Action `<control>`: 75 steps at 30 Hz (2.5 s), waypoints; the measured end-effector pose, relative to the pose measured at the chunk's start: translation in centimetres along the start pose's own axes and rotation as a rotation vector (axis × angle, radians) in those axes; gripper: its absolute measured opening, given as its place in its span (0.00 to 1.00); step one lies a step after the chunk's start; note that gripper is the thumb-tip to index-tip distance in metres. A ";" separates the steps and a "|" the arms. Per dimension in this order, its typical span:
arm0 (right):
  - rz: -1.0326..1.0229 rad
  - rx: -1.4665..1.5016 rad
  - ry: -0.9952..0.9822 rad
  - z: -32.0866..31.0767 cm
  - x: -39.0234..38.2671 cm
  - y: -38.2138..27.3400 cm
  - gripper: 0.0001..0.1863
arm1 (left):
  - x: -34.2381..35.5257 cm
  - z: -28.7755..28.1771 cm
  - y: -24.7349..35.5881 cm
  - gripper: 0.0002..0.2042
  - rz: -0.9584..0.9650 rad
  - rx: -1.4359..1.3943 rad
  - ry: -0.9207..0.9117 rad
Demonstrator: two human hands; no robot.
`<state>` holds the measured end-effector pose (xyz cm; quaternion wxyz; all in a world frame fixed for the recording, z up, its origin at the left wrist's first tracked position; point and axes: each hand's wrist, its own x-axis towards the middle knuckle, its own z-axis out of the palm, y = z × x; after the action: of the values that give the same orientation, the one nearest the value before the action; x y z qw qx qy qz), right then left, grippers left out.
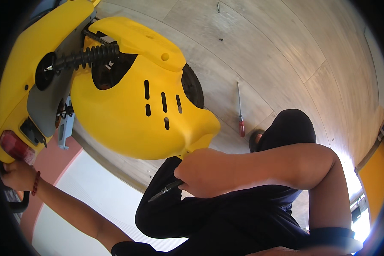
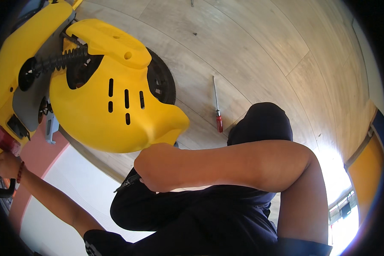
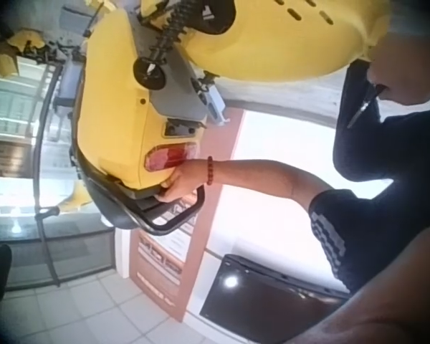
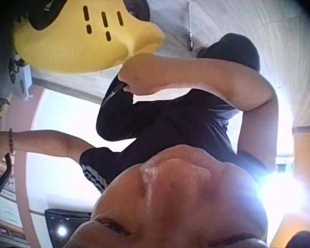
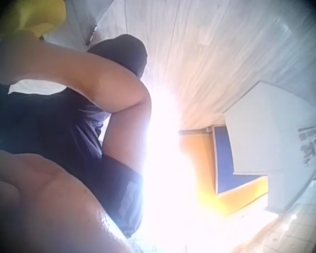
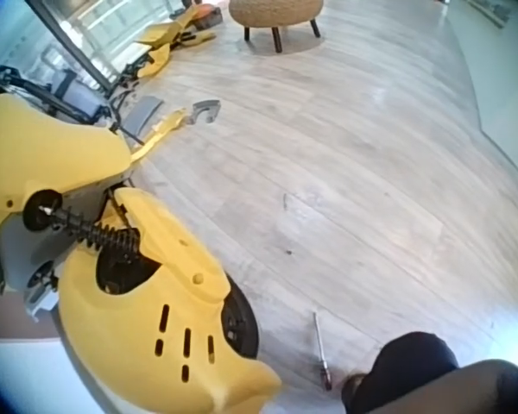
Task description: The recorder is repairing a yellow scooter using a screwdriver.
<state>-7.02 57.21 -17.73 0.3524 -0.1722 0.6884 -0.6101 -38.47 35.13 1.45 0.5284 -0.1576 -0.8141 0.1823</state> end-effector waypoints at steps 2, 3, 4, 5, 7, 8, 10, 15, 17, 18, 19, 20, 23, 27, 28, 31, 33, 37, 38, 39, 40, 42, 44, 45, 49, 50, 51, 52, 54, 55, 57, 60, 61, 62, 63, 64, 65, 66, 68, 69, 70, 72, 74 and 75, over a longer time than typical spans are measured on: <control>-0.003 0.006 0.046 -0.2 -0.1 0.0 0.15 | 0.1 -0.3 0.2 0.19 -0.048 -0.044 -0.005; 0.015 0.008 0.054 -0.3 -0.2 0.0 0.15 | 0.2 -0.4 0.2 0.19 -0.072 -0.067 -0.007; 0.033 0.010 0.063 -0.4 -0.2 0.1 0.15 | 0.4 -0.2 -0.1 0.19 -0.074 -0.071 -0.005; 0.032 0.010 0.065 -0.3 -0.1 0.2 0.15 | 0.7 0.0 -0.5 0.19 -0.013 -0.047 0.032; 0.033 0.013 0.036 -0.4 0.3 0.3 0.15 | 0.9 0.2 -1.0 0.19 0.048 -0.025 0.070; 0.035 0.013 0.037 -0.4 0.3 0.2 0.15 | 1.0 0.2 -1.1 0.19 0.001 -0.015 0.037; 0.017 0.028 0.048 -0.4 0.3 -0.1 0.15 | 0.9 0.0 -0.9 0.19 -0.047 -0.009 0.003; 0.033 0.046 0.019 -0.8 0.4 -0.3 0.15 | 0.8 0.3 -1.5 0.20 -0.069 -0.049 0.000; 0.042 0.037 0.015 -1.0 0.4 -0.3 0.15 | 0.9 0.9 -2.2 0.20 -0.069 -0.043 0.005; 0.048 0.049 0.024 -1.0 0.3 -0.2 0.15 | 0.9 1.1 -2.4 0.20 -0.070 -0.036 0.007; 0.054 0.061 0.033 -1.1 0.2 0.0 0.15 | 0.7 1.3 -2.3 0.20 -0.072 -0.038 0.007; 0.054 0.059 0.035 -1.2 0.2 0.0 0.15 | 0.7 1.4 -2.2 0.20 -0.042 -0.003 0.039; 0.037 0.036 0.043 -1.4 0.3 -0.2 0.15 | 0.6 1.4 -2.0 0.19 -0.007 0.030 0.075; -0.006 -0.011 0.001 -0.1 1.9 -1.3 0.16 | 2.3 -0.4 -5.7 0.16 0.324 0.333 0.120; -0.016 -0.029 -0.005 0.1 1.9 -1.7 0.16 | 2.7 -0.7 -6.8 0.14 0.690 0.744 0.149; 0.075 -0.102 -0.006 -0.8 0.7 0.1 0.16 | -1.5 1.3 0.3 0.13 0.145 -0.197 0.157; 0.070 -0.148 -0.044 -1.1 0.0 -0.3 0.15 | -0.9 -1.1 2.7 0.15 0.189 -0.266 0.190; 0.092 -0.086 -0.001 -0.4 0.4 -0.8 0.16 | 0.8 -3.7 1.7 0.16 0.094 -0.275 0.043; 0.085 -0.104 0.008 -0.4 0.6 -1.1 0.16 | 1.0 -3.5 1.3 0.16 0.126 -0.276 0.084; 0.080 -0.119 0.018 -0.4 0.8 -1.3 0.16 | 1.1 -3.4 1.0 0.16 0.118 -0.270 0.093; 0.078 -0.130 0.020 -0.3 0.9 -1.5 0.16 | 1.0 -3.3 1.0 0.16 0.103 -0.299 0.070; 0.094 -0.141 0.003 -0.7 0.8 -1.6 0.17 | 1.0 -2.9 1.2 0.16 0.100 -0.319 0.046; 0.129 -0.124 -0.018 -0.9 0.7 -2.0 0.17 | 0.8 -2.9 1.3 0.16 0.079 -0.327 0.027; 0.166 -0.101 -0.042 -0.9 0.6 -2.1 0.17 | 0.7 -2.9 1.3 0.16 0.061 -0.337 0.003; 0.192 -0.111 -0.054 -1.0 0.5 -2.5 0.16 | 0.5 -3.3 1.1 0.16 0.090 -0.373 -0.059; 0.215 -0.109 -0.058 -1.1 0.4 -2.9 0.16 | 0.5 -3.3 0.9 0.16 0.089 -0.372 -0.059; 0.237 -0.107 -0.062 -1.2 0.4 -3.2 0.16 | 0.5 -3.2 0.7 0.16 0.094 -0.386 -0.071; 0.235 -0.108 -0.065 -1.0 0.5 -2.9 0.16 | 0.5 -3.2 0.5 0.16 0.100 -0.398 -0.083; 0.160 -0.143 -0.064 -0.6 0.8 -2.3 0.16 | 0.2 -3.3 0.3 0.16 0.115 -0.411 -0.087; 0.158 -0.145 -0.065 -0.7 0.8 -2.7 0.16 | 0.1 -3.5 0.2 0.17 0.131 -0.422 -0.092; 0.202 -0.109 -0.090 -1.2 0.6 -3.9 0.16 | -0.8 -4.3 0.3 0.18 0.154 -0.442 -0.080; 0.188 -0.105 -0.082 -1.0 0.5 -3.8 0.16 | -3.1 -6.6 0.8 0.19 0.133 -0.538 -0.192; 0.191 -0.110 -0.075 -0.8 0.6 -3.2 0.16 | -3.9 -7.5 1.1 0.20 0.089 -0.610 -0.316; 0.139 -0.143 -0.074 -0.4 0.8 -2.3 0.17 | -4.6 -8.5 1.3 0.20 0.105 -0.651 -0.349; 0.089 -0.178 -0.073 -0.2 1.1 -1.7 0.17 | -5.4 -9.4 1.5 0.20 0.119 -0.691 -0.381; 0.084 -0.185 -0.065 -0.1 1.1 -1.7 0.17 | -6.0 -10.3 1.7 0.19 0.122 -0.707 -0.412; 0.089 -0.197 -0.064 -0.2 0.9 -1.6 0.17 | -6.7 -11.0 2.3 0.19 0.123 -0.731 -0.442; 0.081 -0.210 -0.073 -0.2 0.9 -1.6 0.17 | -7.3 -12.1 2.5 0.19 0.126 -0.724 -0.429; 0.063 -0.202 -0.055 0.0 1.0 -1.3 0.17 | -8.2 -14.2 3.3 0.18 -0.018 -0.940 -0.654; 0.054 -0.186 -0.044 -0.1 1.1 -1.3 0.17 | -8.5 -15.1 3.7 0.17 -0.039 -0.998 -0.714; 0.049 -0.192 -0.037 -0.4 1.2 -1.5 0.17 | -8.9 -16.0 4.2 0.17 -0.059 -1.057 -0.776; 0.115 -0.145 -0.093 -0.7 1.1 -2.3 0.17 | -9.6 -17.9 5.1 0.15 -0.158 -1.301 -1.061; 0.092 -0.120 -0.089 -0.7 1.1 -1.9 0.17 | -10.0 -19.2 6.0 0.14 0.126 -1.342 -1.127; 0.068 -0.090 -0.090 -0.6 1.1 -1.7 0.17 | -10.0 -19.9 6.4 0.14 0.126 -1.340 -1.123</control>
<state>-8.52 56.59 -16.43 0.3956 -0.1916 0.7040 -0.5579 -15.84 38.90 -2.10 -0.1654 -0.3666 -0.8793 -0.2550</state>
